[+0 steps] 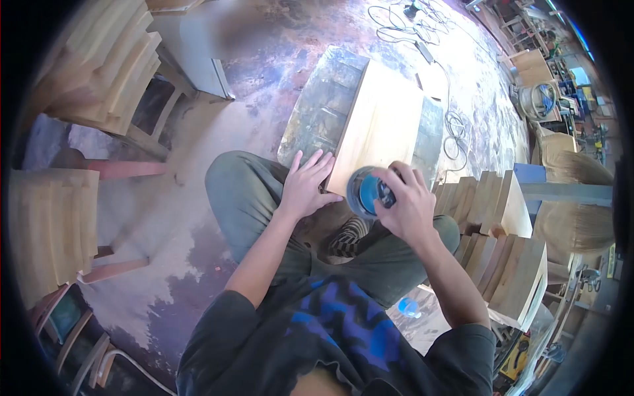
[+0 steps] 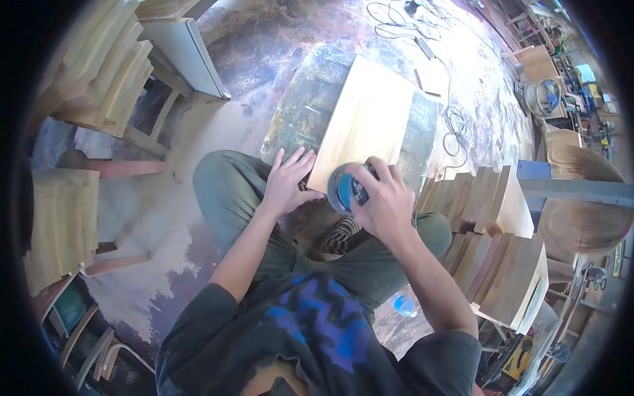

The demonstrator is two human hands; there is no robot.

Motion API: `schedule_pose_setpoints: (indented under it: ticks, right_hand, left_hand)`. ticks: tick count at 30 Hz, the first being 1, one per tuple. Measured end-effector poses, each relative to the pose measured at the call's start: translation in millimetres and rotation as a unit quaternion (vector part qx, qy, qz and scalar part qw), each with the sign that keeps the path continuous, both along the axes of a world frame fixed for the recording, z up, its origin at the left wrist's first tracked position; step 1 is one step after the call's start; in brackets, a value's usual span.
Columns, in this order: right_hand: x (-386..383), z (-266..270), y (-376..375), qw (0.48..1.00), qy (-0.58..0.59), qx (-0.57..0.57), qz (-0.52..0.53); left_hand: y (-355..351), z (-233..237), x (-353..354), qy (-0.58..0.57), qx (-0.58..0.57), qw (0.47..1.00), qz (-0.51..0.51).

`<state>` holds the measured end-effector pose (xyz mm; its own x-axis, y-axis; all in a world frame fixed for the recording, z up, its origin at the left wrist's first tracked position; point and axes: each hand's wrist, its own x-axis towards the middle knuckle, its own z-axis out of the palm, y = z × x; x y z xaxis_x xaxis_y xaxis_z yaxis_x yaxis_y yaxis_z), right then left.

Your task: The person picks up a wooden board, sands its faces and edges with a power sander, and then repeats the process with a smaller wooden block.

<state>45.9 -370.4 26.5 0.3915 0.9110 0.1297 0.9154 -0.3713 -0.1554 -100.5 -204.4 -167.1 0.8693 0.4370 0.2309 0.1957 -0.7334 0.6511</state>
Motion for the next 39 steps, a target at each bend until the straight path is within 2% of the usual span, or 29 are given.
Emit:
schedule_pose_setpoints:
  ticks: [1,3,5,7,9,12,19,29,33,39]
  right_hand:
    - [7,-1,8,1.0,0.003,-0.002,0.0]
    - [21,-7,24,0.997,-0.013,-0.001,-0.073]
    - [23,-7,24,0.998,-0.02,0.009,-0.051]
    - [22,-7,25,1.0,0.02,0.002,-0.005]
    - [38,-10,38,1.0,0.017,-0.006,-0.017]
    - [83,-15,72,0.996,0.012,-0.004,-0.086]
    - [173,-20,143,0.987,-0.031,-0.007,-0.155]
    - [307,-45,230,0.977,-0.034,0.011,-0.211]
    - [290,-38,236,0.968,-0.065,0.013,-0.243]
    - [200,-41,170,0.971,-0.035,0.03,-0.233]
  left_hand:
    - [0,0,1,0.003,-0.002,1.0,0.0]
    - [1,1,-1,-0.002,-0.002,1.0,-0.003]
    - [3,4,-1,0.006,0.0,1.0,-0.004]
    - [3,3,2,0.011,-0.004,1.0,-0.001]
    - [1,-2,1,0.009,-0.015,1.0,0.002]
    - [1,8,3,-0.002,-0.049,0.999,0.008]
    - [-12,-3,5,-0.034,-0.099,0.994,0.038]
    - [-24,0,9,-0.026,-0.115,0.993,0.002]
    - [-25,1,10,-0.028,-0.108,0.994,-0.014]
    - [-17,5,17,-0.013,-0.12,0.992,-0.031]
